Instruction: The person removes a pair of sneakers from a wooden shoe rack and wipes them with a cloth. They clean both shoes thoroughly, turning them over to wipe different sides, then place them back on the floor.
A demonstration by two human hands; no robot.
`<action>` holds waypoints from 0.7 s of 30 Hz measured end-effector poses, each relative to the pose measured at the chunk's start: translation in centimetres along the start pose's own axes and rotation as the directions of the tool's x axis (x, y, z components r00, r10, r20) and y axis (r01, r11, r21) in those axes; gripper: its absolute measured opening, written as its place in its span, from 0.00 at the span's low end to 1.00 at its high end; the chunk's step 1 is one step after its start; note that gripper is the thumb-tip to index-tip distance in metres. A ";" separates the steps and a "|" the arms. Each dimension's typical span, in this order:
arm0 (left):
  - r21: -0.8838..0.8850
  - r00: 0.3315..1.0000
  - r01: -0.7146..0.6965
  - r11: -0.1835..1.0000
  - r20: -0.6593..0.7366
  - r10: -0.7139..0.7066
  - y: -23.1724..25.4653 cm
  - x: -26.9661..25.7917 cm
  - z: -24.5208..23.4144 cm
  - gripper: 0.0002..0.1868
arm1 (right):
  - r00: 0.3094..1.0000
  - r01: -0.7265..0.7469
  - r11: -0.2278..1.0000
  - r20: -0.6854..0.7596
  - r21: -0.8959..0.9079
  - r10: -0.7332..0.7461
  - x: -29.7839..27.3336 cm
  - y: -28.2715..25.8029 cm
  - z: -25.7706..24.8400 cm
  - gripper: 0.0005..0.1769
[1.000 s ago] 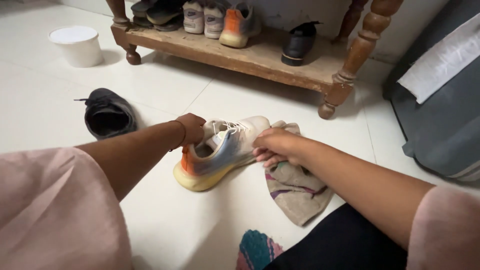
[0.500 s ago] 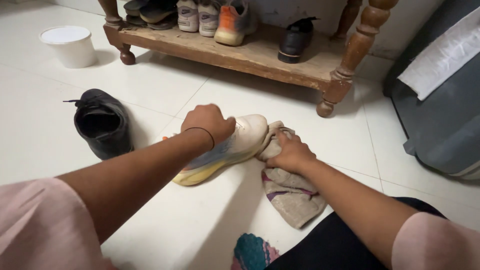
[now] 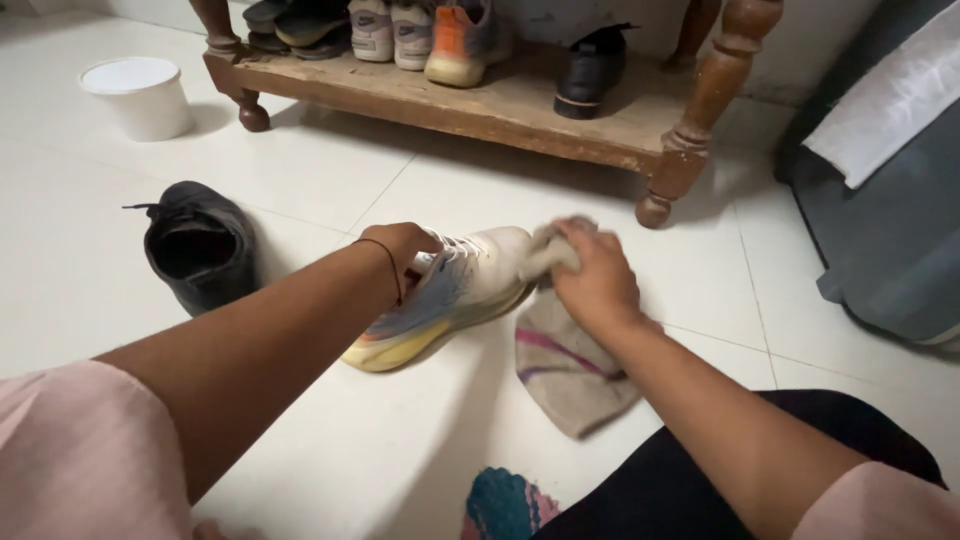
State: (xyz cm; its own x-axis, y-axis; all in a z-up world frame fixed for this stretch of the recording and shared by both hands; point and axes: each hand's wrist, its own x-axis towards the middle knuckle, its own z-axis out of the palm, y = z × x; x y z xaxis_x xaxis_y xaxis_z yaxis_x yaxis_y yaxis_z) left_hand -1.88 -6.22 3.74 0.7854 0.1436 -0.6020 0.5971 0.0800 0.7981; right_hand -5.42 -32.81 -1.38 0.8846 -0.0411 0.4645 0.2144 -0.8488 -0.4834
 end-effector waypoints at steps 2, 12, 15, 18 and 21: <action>0.027 1.000 0.011 1.000 -0.015 -0.011 0.0 -0.4 0.4 0.23 | 0.999 0.016 0.997 -0.033 0.069 -0.014 0.5 -2.4 -1.6 0.36; 0.427 0.968 -0.044 0.903 0.240 -0.066 -0.3 -1.9 2.2 0.38 | 0.815 0.145 0.988 0.572 -0.052 -0.090 0.2 -6.4 -1.2 0.49; 0.533 0.993 -0.112 0.839 0.041 0.107 -2.1 0.7 2.4 0.41 | 0.843 0.174 0.983 0.524 -0.056 -0.119 -0.5 -6.8 -1.6 0.48; 0.477 0.996 -0.064 0.876 -0.025 0.086 -2.2 -0.6 2.4 0.32 | 0.868 0.192 0.979 0.478 -0.073 -0.135 -0.2 -5.1 -1.3 0.41; 0.370 0.999 -0.026 0.929 -0.032 0.041 -1.9 -0.5 2.1 0.29 | 0.899 0.024 0.979 0.433 -0.201 0.066 0.4 -3.6 -2.2 0.34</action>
State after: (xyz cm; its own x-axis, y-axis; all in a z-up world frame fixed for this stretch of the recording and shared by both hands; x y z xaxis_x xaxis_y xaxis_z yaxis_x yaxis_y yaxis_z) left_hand -3.00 -8.47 2.49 0.8037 0.1779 -0.5678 0.5940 -0.2941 0.7488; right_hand -6.76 -30.94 2.17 0.9888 0.1347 0.0647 0.1483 -0.9381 -0.3130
